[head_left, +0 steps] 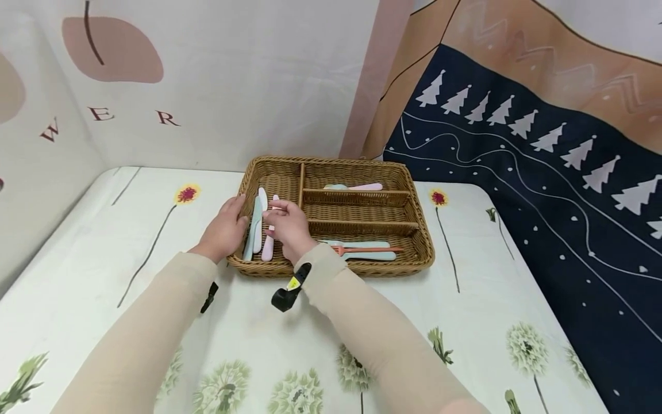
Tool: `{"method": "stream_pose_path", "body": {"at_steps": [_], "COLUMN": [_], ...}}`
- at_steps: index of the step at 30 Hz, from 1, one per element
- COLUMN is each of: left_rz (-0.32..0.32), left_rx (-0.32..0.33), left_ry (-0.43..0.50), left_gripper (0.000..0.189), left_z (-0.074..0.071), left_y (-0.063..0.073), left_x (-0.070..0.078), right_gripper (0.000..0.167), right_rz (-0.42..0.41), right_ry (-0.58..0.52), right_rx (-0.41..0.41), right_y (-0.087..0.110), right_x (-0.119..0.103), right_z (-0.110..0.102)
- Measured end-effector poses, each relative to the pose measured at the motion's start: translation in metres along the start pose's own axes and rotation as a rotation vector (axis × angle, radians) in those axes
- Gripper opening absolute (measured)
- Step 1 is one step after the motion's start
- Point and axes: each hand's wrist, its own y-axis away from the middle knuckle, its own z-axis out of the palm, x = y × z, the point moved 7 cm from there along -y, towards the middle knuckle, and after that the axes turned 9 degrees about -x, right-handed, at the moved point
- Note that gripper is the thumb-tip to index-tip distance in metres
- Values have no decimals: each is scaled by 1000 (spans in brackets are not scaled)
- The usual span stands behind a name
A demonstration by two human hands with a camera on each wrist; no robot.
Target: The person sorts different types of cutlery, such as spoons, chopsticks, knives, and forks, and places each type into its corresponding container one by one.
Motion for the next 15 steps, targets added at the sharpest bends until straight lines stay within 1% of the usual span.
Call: {"method": "stream_pose_path", "body": {"at_steps": [4, 9, 13, 15], "left_rz": [10, 16, 20, 25], "left_rx": [3, 7, 8, 7], "left_ry": [10, 16, 40, 58], "left_gripper": [58, 59, 59, 59], "left_z": [-1, -3, -5, -7], "left_y": [-2, -3, -1, 1], "left_x": [0, -1, -5, -7], "right_gripper": [34, 38, 38, 36], "right_rz": [0, -6, -42, -66], "right_ry": [-10, -13, 27, 61], "right_rx": [-50, -145, -211, -224], "right_y": [12, 31, 47, 53], "right_x": [-9, -20, -25, -27], "right_z": [-14, -34, -50, -61]}}
